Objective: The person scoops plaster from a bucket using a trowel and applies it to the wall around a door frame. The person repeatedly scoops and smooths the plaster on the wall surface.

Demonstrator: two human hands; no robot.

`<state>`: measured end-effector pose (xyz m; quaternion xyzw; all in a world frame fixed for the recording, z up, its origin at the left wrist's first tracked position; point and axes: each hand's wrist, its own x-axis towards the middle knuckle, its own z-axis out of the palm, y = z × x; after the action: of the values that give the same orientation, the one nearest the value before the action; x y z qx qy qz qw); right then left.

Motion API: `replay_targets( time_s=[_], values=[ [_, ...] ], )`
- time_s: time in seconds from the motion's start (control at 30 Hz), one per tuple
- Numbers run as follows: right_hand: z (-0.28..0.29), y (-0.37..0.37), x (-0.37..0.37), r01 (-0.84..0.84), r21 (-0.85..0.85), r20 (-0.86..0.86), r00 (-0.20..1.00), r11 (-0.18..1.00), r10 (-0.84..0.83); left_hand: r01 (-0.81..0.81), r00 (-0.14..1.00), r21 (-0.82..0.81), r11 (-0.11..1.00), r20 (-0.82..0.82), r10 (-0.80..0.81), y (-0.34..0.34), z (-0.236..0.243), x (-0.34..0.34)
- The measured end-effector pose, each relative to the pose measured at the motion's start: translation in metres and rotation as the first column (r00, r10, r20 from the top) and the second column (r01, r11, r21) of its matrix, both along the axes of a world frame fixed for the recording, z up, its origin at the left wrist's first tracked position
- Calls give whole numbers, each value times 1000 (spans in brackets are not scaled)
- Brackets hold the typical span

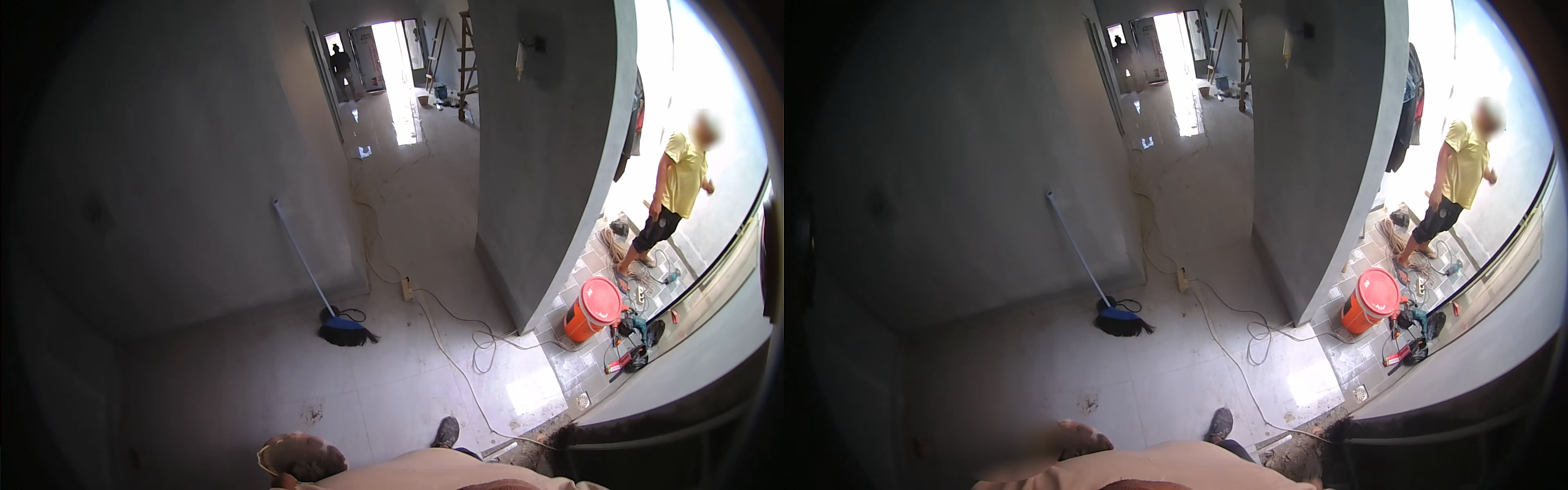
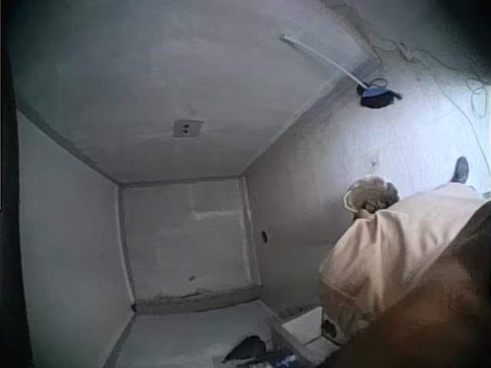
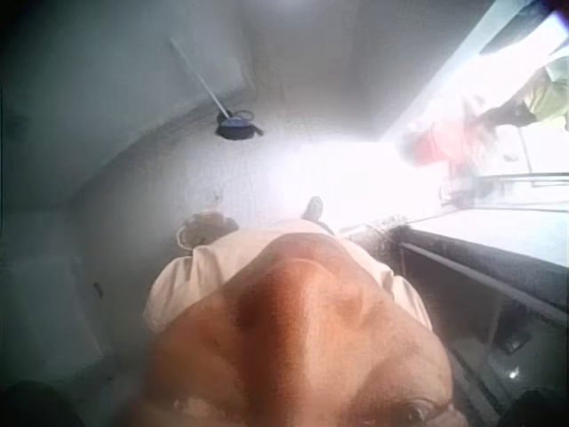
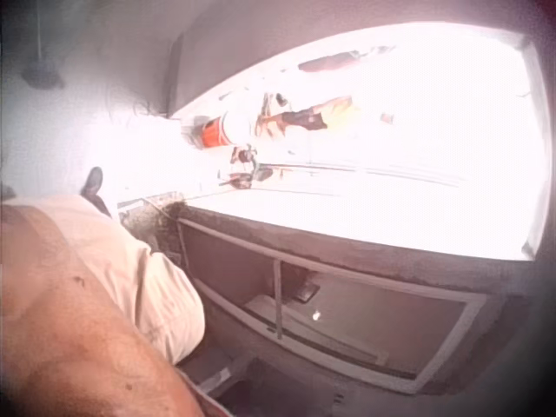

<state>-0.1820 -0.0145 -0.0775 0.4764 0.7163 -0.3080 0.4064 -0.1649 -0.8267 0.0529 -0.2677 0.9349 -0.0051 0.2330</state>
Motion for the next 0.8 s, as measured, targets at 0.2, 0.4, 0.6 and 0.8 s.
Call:
replay_targets(
  time_s=[0.2,0.4,0.6,0.8],
  values=[
    [44,0,-391,234,-298,-391,855,925,-342,-465,837,278,840,-170,519,66,63,-116],
    [204,-20,-680,-284,-58,-711,685,957,160,-507,710,535,676,-185,679,153,53,-261],
    [198,-13,-807,-368,31,-716,641,929,277,-454,676,644,615,-201,709,179,36,-409],
    [163,-4,-865,-177,-70,-720,690,982,72,-384,680,720,578,-204,705,177,65,-587]
  ],
)
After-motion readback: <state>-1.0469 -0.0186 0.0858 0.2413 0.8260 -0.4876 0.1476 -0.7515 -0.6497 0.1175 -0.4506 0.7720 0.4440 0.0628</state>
